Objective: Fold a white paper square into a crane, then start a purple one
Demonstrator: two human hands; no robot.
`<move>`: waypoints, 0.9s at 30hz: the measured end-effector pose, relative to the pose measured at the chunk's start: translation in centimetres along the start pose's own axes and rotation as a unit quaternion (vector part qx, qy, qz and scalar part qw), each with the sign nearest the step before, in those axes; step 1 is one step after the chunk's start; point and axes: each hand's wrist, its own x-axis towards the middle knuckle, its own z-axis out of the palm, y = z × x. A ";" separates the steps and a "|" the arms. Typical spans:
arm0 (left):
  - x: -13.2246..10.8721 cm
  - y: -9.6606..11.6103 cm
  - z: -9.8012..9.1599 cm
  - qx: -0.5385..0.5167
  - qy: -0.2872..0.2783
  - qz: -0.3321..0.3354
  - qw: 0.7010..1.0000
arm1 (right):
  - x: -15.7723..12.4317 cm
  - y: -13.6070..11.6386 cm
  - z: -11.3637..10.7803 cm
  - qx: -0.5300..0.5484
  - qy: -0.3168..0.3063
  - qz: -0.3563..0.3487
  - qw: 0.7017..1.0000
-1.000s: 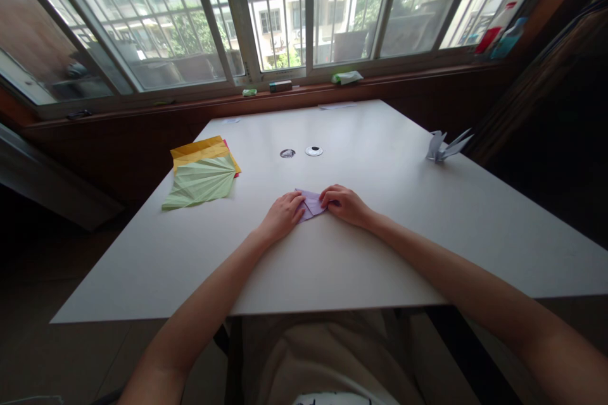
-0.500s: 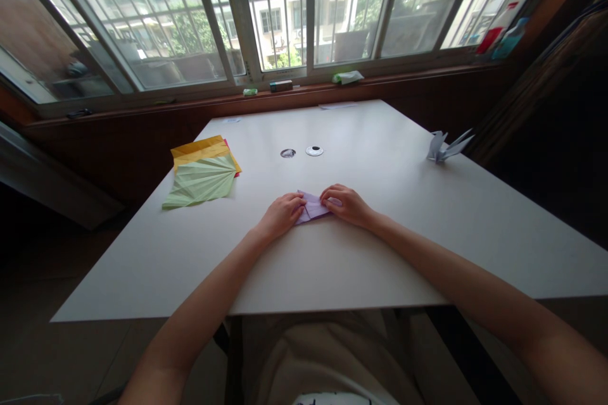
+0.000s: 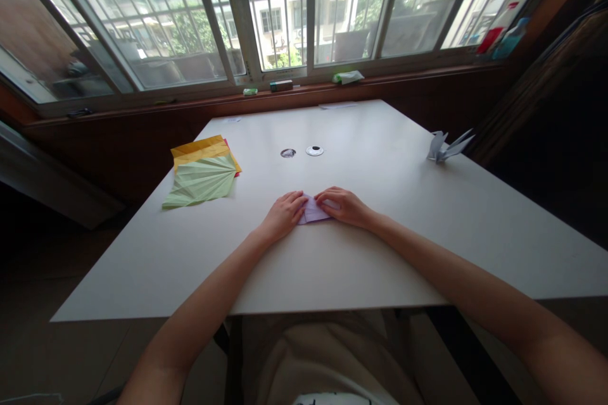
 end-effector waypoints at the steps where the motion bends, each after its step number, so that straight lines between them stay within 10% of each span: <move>1: 0.0 0.0 0.0 0.001 -0.001 0.000 1.000 | 0.0 0.0 0.0 0.001 0.000 -0.001 1.000; 27: 0.0 0.0 -0.1 0.009 -0.006 0.003 1.000 | 0.1 -0.1 0.0 -0.010 0.008 0.020 1.000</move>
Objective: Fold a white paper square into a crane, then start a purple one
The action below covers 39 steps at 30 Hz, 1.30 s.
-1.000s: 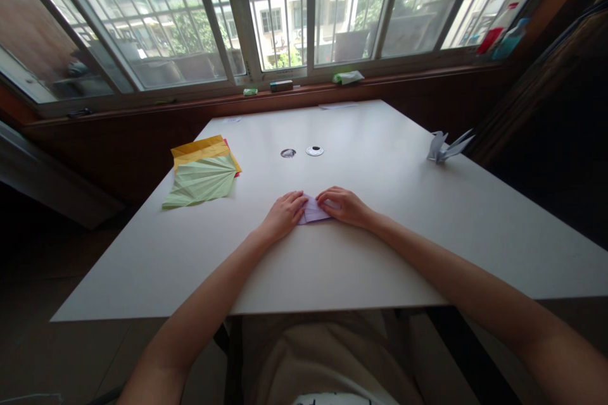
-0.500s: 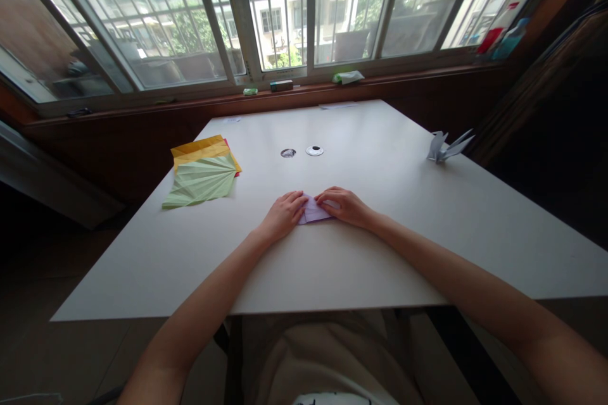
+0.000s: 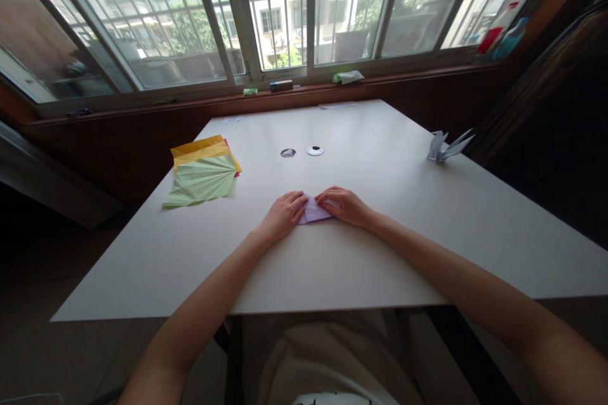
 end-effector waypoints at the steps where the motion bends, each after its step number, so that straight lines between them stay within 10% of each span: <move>1: 0.0 0.0 0.0 0.000 0.001 0.000 1.000 | 0.0 0.0 0.0 0.000 0.000 -0.003 1.000; 39: -0.1 -0.1 -0.1 0.003 -0.023 -0.019 1.000 | 0.0 0.5 0.2 0.015 0.001 -0.016 1.000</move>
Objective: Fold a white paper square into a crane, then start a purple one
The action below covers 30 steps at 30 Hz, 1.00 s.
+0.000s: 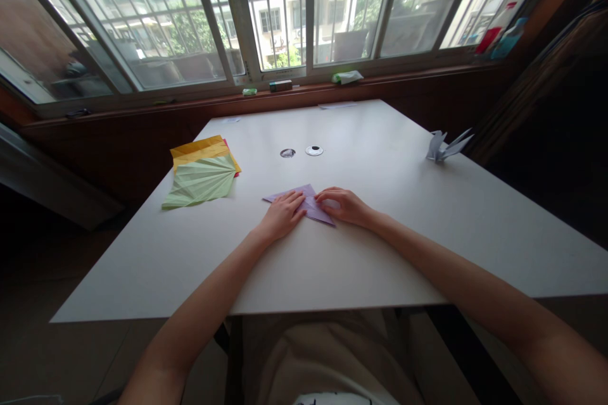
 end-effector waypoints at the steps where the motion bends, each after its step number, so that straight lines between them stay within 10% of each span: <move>1: -0.1 0.1 0.1 0.002 -0.008 -0.001 1.000 | 0.0 0.1 0.0 0.000 -0.005 -0.003 1.000; 30: 0.1 0.2 -0.2 -0.008 0.056 -0.011 0.998 | -0.1 0.4 0.0 -0.027 0.009 0.021 0.999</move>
